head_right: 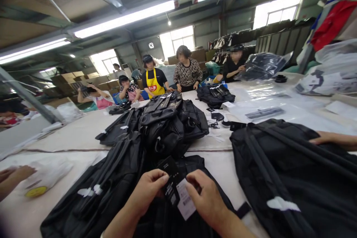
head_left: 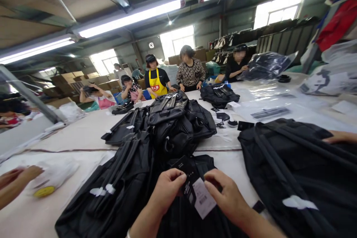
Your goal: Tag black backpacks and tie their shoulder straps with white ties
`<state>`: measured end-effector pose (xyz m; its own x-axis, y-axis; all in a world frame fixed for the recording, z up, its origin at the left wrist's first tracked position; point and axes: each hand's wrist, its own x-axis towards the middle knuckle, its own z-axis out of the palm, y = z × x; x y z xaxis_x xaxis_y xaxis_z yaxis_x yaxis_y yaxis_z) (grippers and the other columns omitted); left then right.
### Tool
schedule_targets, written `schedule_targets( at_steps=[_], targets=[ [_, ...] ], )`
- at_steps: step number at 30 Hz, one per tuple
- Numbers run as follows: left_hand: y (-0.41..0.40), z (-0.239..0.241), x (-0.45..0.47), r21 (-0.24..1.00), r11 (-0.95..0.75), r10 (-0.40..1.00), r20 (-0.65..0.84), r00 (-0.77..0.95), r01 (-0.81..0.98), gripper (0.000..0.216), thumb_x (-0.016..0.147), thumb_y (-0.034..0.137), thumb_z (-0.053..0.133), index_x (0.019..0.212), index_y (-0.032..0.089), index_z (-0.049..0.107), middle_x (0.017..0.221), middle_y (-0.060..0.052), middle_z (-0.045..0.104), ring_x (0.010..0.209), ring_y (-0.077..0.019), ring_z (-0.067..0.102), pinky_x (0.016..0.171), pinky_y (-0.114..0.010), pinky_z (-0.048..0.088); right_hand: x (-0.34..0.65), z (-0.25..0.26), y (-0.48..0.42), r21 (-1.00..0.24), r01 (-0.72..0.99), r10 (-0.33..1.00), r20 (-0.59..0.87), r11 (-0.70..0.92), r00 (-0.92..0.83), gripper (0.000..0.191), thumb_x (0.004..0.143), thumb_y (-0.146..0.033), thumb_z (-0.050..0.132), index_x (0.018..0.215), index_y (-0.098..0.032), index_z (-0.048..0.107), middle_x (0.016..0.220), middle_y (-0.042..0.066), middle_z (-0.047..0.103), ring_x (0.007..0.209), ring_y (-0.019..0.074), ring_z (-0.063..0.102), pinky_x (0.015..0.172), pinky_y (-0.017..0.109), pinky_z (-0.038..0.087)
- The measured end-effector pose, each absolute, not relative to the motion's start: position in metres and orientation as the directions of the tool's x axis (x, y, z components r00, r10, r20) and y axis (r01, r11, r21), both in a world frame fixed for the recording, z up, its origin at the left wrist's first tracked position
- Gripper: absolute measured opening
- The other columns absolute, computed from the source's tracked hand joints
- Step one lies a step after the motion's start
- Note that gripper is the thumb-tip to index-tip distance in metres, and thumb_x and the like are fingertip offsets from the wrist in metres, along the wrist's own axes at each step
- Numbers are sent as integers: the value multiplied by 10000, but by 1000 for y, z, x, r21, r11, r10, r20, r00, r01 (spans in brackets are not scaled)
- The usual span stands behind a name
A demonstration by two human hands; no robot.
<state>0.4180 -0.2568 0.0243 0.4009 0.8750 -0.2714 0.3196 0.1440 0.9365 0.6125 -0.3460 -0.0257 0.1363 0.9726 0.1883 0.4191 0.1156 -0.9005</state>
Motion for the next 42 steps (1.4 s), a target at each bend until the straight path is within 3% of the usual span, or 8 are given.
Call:
schedule_targets(
  at_steps=[6, 11, 14, 19, 24, 31, 38, 42],
  targets=[
    [-275, 37, 428, 933, 280, 829, -355, 433, 228, 301, 730, 423, 700, 765, 130, 638, 717, -45, 635, 699, -168, 608, 589, -256, 504, 571, -27, -344, -903, 399, 975, 207, 157, 85, 758, 636, -294, 761, 1336, -197, 486, 1279, 127, 581, 1170, 306, 533, 1029, 451, 412],
    [-273, 40, 424, 928, 197, 881, -309, 359, 317, 275, 743, 403, 668, 740, 131, 626, 691, -55, 649, 686, -171, 617, 603, -252, 491, 580, -37, -348, -953, 272, 990, 139, 135, -3, 271, 892, -349, 509, 1061, -196, 656, 929, 59, 686, 852, 206, 621, 787, 316, 480],
    [-265, 46, 420, 936, 119, 924, -227, 308, 333, 290, 771, 424, 639, 725, 140, 611, 687, -45, 645, 686, -166, 607, 620, -255, 486, 588, -50, -355, -967, 251, 998, 24, 36, -51, 364, 923, -407, 462, 734, -159, 650, 701, 18, 633, 653, 151, 555, 591, 250, 407],
    [-260, 46, 418, 950, -23, 940, -86, 332, 312, 298, 828, 430, 605, 741, 145, 610, 695, -23, 634, 681, -146, 573, 659, -247, 459, 595, -70, -366, -949, 298, 991, -123, -102, -54, 278, 891, -387, 525, 755, -171, 635, 702, 7, 638, 645, 156, 568, 568, 256, 399],
    [-264, 35, 423, 939, -66, 926, -68, 370, 339, 313, 851, 451, 587, 771, 151, 624, 758, -39, 657, 752, -177, 600, 709, -265, 464, 610, -41, -375, -817, 530, 920, 359, 229, 157, 116, 820, -284, 637, 918, -224, 633, 891, 71, 661, 853, 240, 607, 795, 379, 486],
    [-286, 39, 449, 945, -85, 914, -52, 403, 315, 305, 850, 438, 588, 726, 159, 608, 700, -26, 608, 687, -156, 545, 661, -246, 441, 603, -4, -363, -515, 557, 691, 706, 652, -156, 505, 827, -206, 625, 1317, -216, 499, 1272, 131, 601, 1202, 289, 531, 1026, 477, 439],
    [-296, 49, 445, 995, -20, 850, 69, 523, -98, 207, 852, 313, 627, 731, 155, 571, 671, 8, 486, 592, -90, 430, 581, -218, 373, 610, -30, -337, -775, 459, 894, 434, 435, -115, 828, 700, -427, 763, 1411, -178, 422, 1404, 163, 499, 1330, 364, 403, 1143, 596, 212],
    [-294, 44, 448, 928, 88, 934, 50, 355, -362, 158, 849, 275, 636, 762, 162, 569, 703, 26, 470, 553, -52, 372, 552, -190, 358, 588, -34, -344, -987, 92, 992, 129, 130, -20, 762, 660, -388, 798, 1342, -222, 501, 1260, 123, 610, 1112, 318, 582, 977, 494, 455]
  ],
)
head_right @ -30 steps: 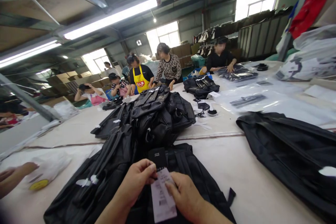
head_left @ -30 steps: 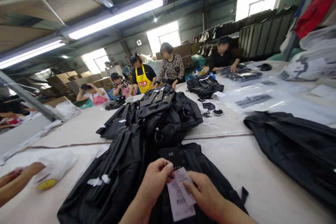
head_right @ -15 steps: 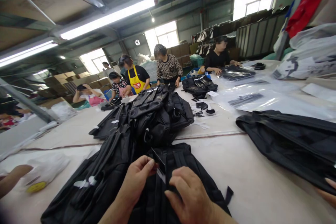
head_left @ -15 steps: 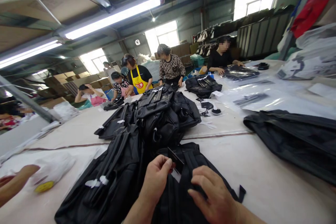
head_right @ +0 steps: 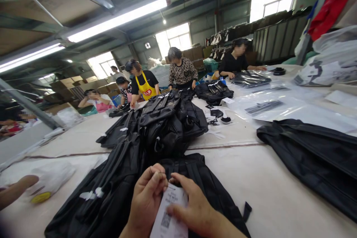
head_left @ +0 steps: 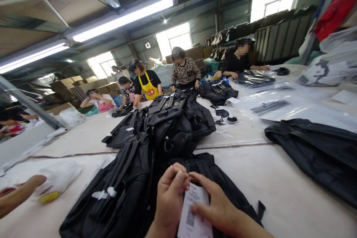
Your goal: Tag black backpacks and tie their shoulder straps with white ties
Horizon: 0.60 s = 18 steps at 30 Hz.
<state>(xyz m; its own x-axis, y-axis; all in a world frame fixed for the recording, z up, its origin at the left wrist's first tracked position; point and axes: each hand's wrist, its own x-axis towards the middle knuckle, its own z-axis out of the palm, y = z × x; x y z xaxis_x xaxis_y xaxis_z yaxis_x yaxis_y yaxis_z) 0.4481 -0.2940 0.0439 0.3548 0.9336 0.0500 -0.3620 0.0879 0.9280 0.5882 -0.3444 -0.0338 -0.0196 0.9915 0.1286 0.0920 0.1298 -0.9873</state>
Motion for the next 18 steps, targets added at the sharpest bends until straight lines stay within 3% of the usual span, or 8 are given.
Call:
schedule_targets(
  at_steps=[4, 6, 8, 10, 11, 14, 16, 18],
  targets=[
    [-294, 32, 451, 922, 55, 985, 12, 171, -382, 153, 852, 327, 636, 828, 183, 591, 729, 30, 486, 573, -61, 397, 556, -186, 383, 565, -43, -347, -889, -445, 990, -137, -108, 33, 619, 695, -400, 765, 1232, -193, 538, 987, 61, 698, 815, 221, 654, 709, 342, 528],
    [-293, 23, 445, 972, 7, 990, 26, 140, -234, 179, 861, 366, 620, 859, 188, 607, 723, 21, 512, 621, -89, 454, 613, -208, 424, 567, -51, -345, -842, -524, 979, -192, -127, 70, 466, 747, -430, 709, 1117, -179, 577, 905, 46, 702, 760, 205, 650, 666, 317, 515],
    [-289, 11, 434, 999, -32, 990, 30, 135, 11, 220, 869, 404, 598, 861, 186, 623, 757, 0, 562, 691, -122, 511, 669, -230, 449, 580, -62, -342, -924, -362, 972, -185, -122, 144, 315, 808, -439, 626, 978, -174, 604, 807, 35, 691, 706, 197, 636, 631, 305, 497],
    [-284, -3, 421, 958, -47, 990, 8, 138, 284, 249, 871, 429, 576, 853, 190, 643, 796, -19, 604, 743, -156, 552, 696, -253, 456, 596, -76, -339, -993, 27, 972, -105, -113, 208, 216, 854, -383, 552, 921, -188, 614, 757, 33, 682, 711, 203, 630, 657, 312, 485],
    [-281, -11, 415, 910, -62, 987, -3, 158, 409, 250, 872, 424, 566, 841, 193, 656, 799, -26, 619, 754, -170, 565, 705, -266, 455, 603, -85, -338, -965, 240, 978, -60, -108, 198, 182, 859, -330, 532, 942, -196, 622, 771, 42, 690, 744, 214, 638, 690, 323, 482],
    [-274, -40, 406, 676, -180, 949, -71, 306, 715, 209, 853, 320, 560, 759, 194, 698, 765, -48, 647, 764, -205, 595, 733, -308, 430, 609, -114, -336, -711, 692, 990, -132, -124, 42, 316, 805, -145, 535, 1100, -189, 637, 871, 119, 722, 853, 287, 672, 768, 399, 485],
    [-273, -59, 407, 519, -238, 913, -170, 372, 821, 183, 816, 244, 563, 730, 191, 717, 772, -66, 666, 769, -222, 612, 727, -321, 415, 604, -130, -335, -518, 842, 970, -242, -154, 28, 456, 744, -55, 558, 1184, -156, 628, 907, 187, 719, 862, 346, 683, 764, 462, 495],
    [-273, -73, 414, 446, -253, 894, -232, 384, 859, 177, 796, 215, 558, 757, 189, 729, 792, -79, 679, 774, -227, 623, 715, -319, 409, 597, -138, -331, -434, 887, 977, -203, -156, 73, 571, 681, 2, 578, 1231, -150, 616, 1048, 234, 688, 979, 399, 652, 839, 544, 478]
  ],
)
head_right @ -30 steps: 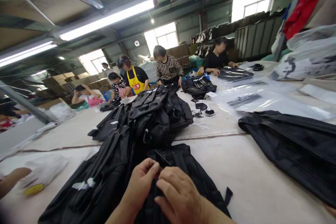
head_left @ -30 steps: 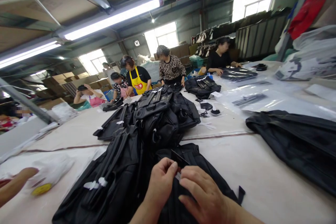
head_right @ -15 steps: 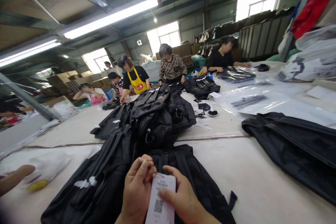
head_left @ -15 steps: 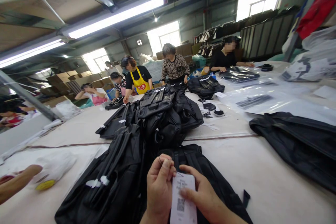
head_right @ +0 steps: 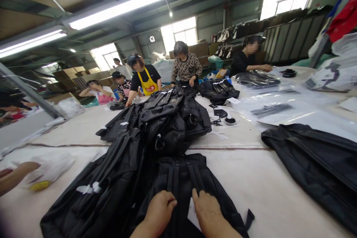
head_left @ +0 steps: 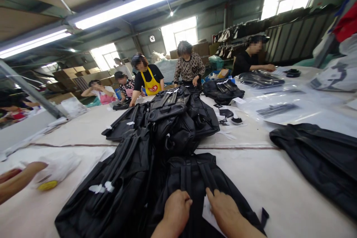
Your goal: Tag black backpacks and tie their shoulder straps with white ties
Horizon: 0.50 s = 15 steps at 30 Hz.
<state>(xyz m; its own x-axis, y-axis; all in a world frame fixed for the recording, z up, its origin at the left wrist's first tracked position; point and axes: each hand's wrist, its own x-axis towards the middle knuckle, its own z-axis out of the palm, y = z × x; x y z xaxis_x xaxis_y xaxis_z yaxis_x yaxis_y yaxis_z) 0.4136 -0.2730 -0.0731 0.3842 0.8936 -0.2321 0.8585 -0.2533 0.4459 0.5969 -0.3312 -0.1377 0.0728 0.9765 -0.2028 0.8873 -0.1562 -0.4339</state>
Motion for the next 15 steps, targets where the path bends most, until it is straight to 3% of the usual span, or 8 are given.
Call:
schedule_targets(
  at_steps=[3, 5, 6, 8, 10, 12, 15],
  targets=[
    [-271, -80, 426, 483, -291, 874, -217, 435, 826, 200, 802, 207, 528, 778, 186, 726, 798, -80, 682, 782, -220, 621, 712, -309, 406, 587, -136, -321, -634, 773, 999, 44, 26, 2, 644, 658, -13, 574, 1278, -185, 588, 1373, 189, 525, 1280, 393, 458, 1063, 585, 338],
    [-266, -78, 433, 553, -316, 860, -175, 478, 771, 228, 809, 186, 495, 792, 193, 721, 805, -71, 685, 792, -209, 614, 708, -300, 400, 580, -132, -311, -841, 522, 989, 136, 144, -54, 632, 708, -79, 540, 1329, -194, 534, 1408, 137, 503, 1304, 316, 447, 1105, 509, 337],
    [-262, -76, 436, 580, -317, 860, -157, 485, 750, 238, 812, 182, 484, 794, 198, 720, 809, -67, 687, 799, -206, 611, 705, -297, 396, 577, -131, -307, -924, 358, 991, 121, 133, -54, 610, 743, -120, 515, 1349, -190, 506, 1346, 128, 559, 1219, 278, 530, 1053, 467, 410],
    [-252, -73, 443, 601, -309, 872, -131, 472, 737, 240, 814, 192, 481, 780, 201, 718, 812, -62, 690, 810, -203, 607, 709, -297, 391, 573, -132, -298, -999, 39, 997, -10, -7, -71, 529, 802, -214, 480, 1329, -173, 507, 1076, 100, 687, 867, 214, 664, 787, 378, 546],
    [-241, -73, 448, 584, -302, 875, -145, 463, 753, 224, 806, 218, 502, 735, 193, 712, 778, -60, 685, 786, -203, 602, 705, -301, 386, 573, -136, -291, -977, -166, 987, -112, -130, -114, 434, 821, -291, 497, 1228, -161, 576, 805, 35, 683, 571, 143, 587, 545, 278, 483],
    [-231, -75, 454, 583, -293, 867, -174, 468, 758, 211, 798, 239, 520, 717, 188, 709, 749, -53, 681, 765, -198, 600, 695, -298, 385, 579, -141, -288, -960, -218, 981, -151, -175, -125, 337, 796, -314, 550, 1080, -157, 642, 675, -11, 627, 474, 99, 497, 468, 228, 383],
    [-218, -79, 464, 609, -265, 879, -165, 447, 748, 199, 792, 257, 533, 711, 185, 700, 749, -44, 680, 770, -190, 600, 698, -287, 395, 596, -145, -284, -959, -177, 975, -214, -223, -66, 221, 775, -325, 573, 846, -137, 666, 594, -27, 576, 439, 82, 466, 457, 219, 337]
  ],
)
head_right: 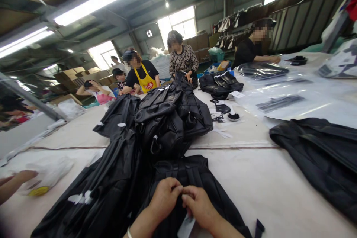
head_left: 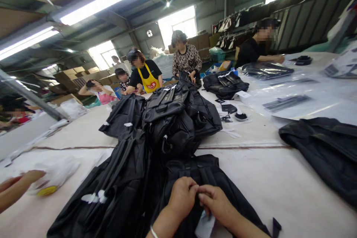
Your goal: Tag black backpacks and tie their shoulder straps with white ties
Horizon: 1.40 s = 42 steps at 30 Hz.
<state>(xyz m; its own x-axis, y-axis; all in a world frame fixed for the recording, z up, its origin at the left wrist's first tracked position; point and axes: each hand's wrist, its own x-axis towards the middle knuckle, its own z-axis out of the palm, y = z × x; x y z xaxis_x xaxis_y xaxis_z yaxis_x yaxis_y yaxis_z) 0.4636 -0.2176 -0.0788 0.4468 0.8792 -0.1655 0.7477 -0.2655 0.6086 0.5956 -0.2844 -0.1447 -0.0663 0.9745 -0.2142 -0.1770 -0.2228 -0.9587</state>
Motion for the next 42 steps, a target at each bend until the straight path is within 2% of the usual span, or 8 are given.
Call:
schedule_targets(
  at_steps=[10, 18, 22, 26, 30, 33, 36, 42],
  targets=[
    [-178, -79, 485, 727, -163, 930, -113, 350, 667, 206, 814, 297, 532, 692, 173, 642, 647, -8, 620, 658, -158, 575, 643, -256, 414, 627, -134, -266, -906, -323, 962, -258, -274, -93, 286, 769, -381, 634, 866, -116, 681, 635, 28, 662, 570, 133, 584, 583, 256, 403],
    [-154, -82, 485, 587, -324, 900, -49, 432, 742, 200, 867, 252, 497, 799, 183, 672, 830, -46, 663, 803, -170, 600, 788, -273, 441, 637, -135, -249, -914, -262, 951, -291, -309, -106, 196, 741, -326, 610, 741, -138, 665, 592, 15, 657, 538, 139, 570, 579, 264, 422],
    [-135, -96, 486, 391, -334, 915, -82, 394, 858, 273, 865, 202, 473, 1033, 107, 666, 1062, -183, 641, 1042, -283, 572, 966, -403, 393, 648, -124, -257, -989, 57, 905, -148, -137, -399, 135, 694, -180, 571, 680, -167, 705, 645, -1, 674, 599, 127, 563, 591, 236, 396],
    [-117, -111, 501, 382, -261, 925, -165, 343, 887, 209, 778, 207, 602, 910, 74, 694, 965, -235, 662, 1057, -371, 572, 998, -501, 350, 648, -111, -261, -996, 93, 796, -50, 9, -604, 129, 681, -159, 591, 684, -186, 717, 645, -20, 663, 622, 124, 567, 627, 233, 404],
    [-106, -111, 513, 500, -159, 911, -257, 322, 851, 100, 716, 151, 622, 776, 105, 687, 886, -198, 684, 1009, -355, 602, 959, -475, 385, 634, -120, -246, -963, -144, 926, -168, -227, -338, 136, 738, -259, 583, 751, -156, 671, 585, -18, 620, 546, 116, 556, 584, 240, 432],
    [-105, -99, 510, 661, -64, 843, -365, 395, 748, 145, 722, 208, 582, 790, 114, 669, 811, -136, 687, 818, -271, 648, 766, -371, 491, 623, -136, -233, -879, -354, 946, -319, -320, -63, 214, 735, -371, 601, 753, -158, 609, 546, -45, 566, 402, 85, 457, 465, 237, 411],
    [-107, -83, 501, 790, 40, 722, -446, 529, 611, 221, 718, 262, 534, 837, 117, 653, 766, -99, 680, 696, -196, 643, 662, -306, 514, 618, -145, -226, -871, -351, 921, -385, -342, 58, 243, 724, -405, 595, 687, -165, 576, 484, -55, 532, 337, 64, 371, 390, 223, 340],
    [-114, -69, 491, 864, 83, 577, -449, 683, 497, 368, 656, 221, 504, 937, 111, 714, 876, -130, 718, 788, -228, 669, 767, -372, 528, 610, -145, -214, -865, -312, 874, -458, -394, 164, 226, 708, -351, 593, 580, -173, 541, 393, -38, 498, 315, 78, 401, 368, 219, 273]
  ],
)
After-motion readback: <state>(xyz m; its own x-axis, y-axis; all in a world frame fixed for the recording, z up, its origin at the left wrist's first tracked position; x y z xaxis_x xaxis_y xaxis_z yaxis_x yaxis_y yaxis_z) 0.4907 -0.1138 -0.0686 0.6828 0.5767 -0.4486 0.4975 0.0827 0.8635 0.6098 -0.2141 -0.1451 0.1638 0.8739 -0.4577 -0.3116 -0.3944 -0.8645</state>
